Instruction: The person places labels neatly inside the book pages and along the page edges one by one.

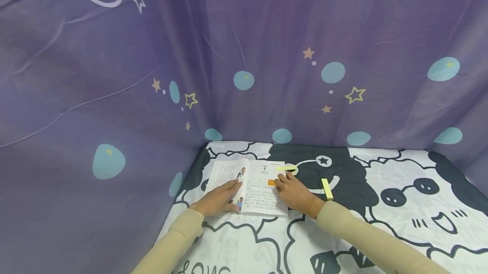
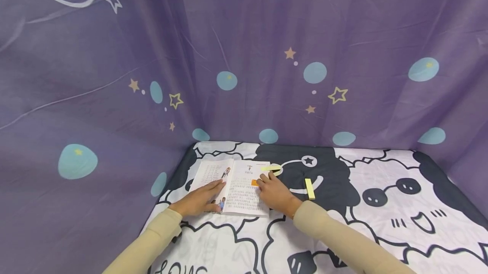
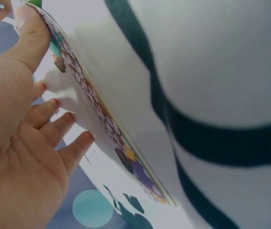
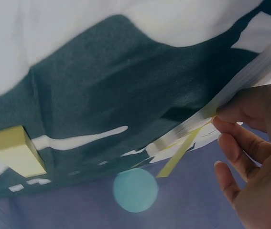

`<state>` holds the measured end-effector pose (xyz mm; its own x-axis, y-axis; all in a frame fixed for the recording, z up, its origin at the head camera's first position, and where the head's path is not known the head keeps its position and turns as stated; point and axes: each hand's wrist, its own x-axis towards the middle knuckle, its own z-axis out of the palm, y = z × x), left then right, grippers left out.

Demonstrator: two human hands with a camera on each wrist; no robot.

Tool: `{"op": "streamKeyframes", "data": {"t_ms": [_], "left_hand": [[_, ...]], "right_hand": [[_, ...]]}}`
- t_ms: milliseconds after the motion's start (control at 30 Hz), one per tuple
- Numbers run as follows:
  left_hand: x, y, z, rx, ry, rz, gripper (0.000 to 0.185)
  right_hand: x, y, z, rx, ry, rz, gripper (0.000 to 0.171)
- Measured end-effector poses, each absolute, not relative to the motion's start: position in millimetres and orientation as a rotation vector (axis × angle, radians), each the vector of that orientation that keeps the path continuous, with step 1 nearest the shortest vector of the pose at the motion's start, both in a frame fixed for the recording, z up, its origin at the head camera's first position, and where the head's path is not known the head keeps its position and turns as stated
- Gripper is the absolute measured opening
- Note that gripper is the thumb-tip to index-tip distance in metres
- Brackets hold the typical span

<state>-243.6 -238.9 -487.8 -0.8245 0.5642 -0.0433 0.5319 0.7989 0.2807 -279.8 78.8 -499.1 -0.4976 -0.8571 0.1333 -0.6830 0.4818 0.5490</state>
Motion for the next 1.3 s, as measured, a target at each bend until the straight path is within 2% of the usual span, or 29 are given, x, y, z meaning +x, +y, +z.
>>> {"op": "streamKeyframes", "data": {"t_ms": [233, 600, 900, 1300], "left_hand": [[-243, -240, -487, 0.863, 2.858, 0.380, 0.091], [-244, -239, -492, 0.855, 2.868, 0.367, 0.091], [-247, -238, -491, 0.882, 2.880, 0.340, 0.090], [-245, -238, -491, 0.869, 2.874, 0.358, 0.089]], "right_hand": [[-278, 75, -498, 1.294, -2.346, -0.668, 0.017], [-284, 90, -501, 1.196, -2.502, -0.093, 0.020], [-289, 124, -491, 1.137, -2.516, 0.095, 0.025], [-291, 177, -496, 1.082, -2.484, 0.153, 0.023]]}}
